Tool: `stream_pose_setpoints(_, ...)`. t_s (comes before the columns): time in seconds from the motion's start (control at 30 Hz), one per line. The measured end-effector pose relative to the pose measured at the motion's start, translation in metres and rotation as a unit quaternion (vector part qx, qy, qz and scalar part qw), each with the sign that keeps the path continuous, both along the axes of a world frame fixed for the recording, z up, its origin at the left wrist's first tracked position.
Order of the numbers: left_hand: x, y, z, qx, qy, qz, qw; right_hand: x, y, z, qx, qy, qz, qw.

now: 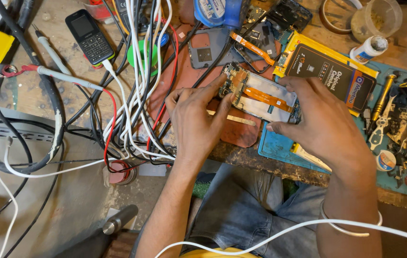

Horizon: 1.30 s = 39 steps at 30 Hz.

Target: The person works on a disassembled smartphone at a cluttered repair bench. They probe the exposed motherboard with multimeter test leads, clean the board with a brush, reposition the board and flex cable, then place the phone body over the board and press the powered screen to test it.

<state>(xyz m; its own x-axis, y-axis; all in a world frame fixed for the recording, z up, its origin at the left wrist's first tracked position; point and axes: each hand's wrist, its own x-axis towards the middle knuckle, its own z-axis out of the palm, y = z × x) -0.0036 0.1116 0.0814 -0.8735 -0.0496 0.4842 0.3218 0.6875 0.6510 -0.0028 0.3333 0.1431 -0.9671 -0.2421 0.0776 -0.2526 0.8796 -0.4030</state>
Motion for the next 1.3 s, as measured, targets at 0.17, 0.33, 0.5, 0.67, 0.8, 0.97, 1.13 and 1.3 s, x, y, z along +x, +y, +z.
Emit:
stream_pose_setpoints(0.17,0.002,-0.001,-0.001,-0.002,-0.004,0.009,1.0,0.001,-0.002,0.002,-0.028,0.045,0.034,0.998)
stream_pose_setpoints(0.33,0.005,0.001,-0.001,0.001,-0.01,0.012,1.0,-0.019,-0.022,-0.007,-0.127,0.049,0.071,0.988)
stream_pose_setpoints(0.5,0.003,0.001,-0.001,0.007,0.016,0.022,1.0,-0.033,-0.032,-0.026,-0.114,0.042,0.094,0.988)
stream_pose_setpoints(0.67,0.003,-0.001,-0.002,0.033,-0.018,0.017,0.999,-0.03,-0.033,-0.029,-0.09,0.115,0.13,0.981)
stream_pose_setpoints(0.8,0.003,-0.001,-0.002,0.025,0.01,0.022,0.999,-0.031,-0.032,-0.025,-0.116,0.108,0.147,0.976)
stream_pose_setpoints(0.97,0.002,-0.002,-0.002,0.023,0.0,0.025,0.999,-0.03,-0.026,-0.022,-0.146,0.055,0.14,0.978)
stream_pose_setpoints(1.13,0.002,-0.003,-0.003,0.016,-0.007,0.028,0.999,-0.028,-0.023,-0.017,-0.151,-0.004,0.106,0.983)
stream_pose_setpoints(1.3,0.002,-0.005,-0.007,0.014,0.016,0.028,0.999,-0.018,-0.015,-0.012,-0.189,0.011,0.095,0.977)
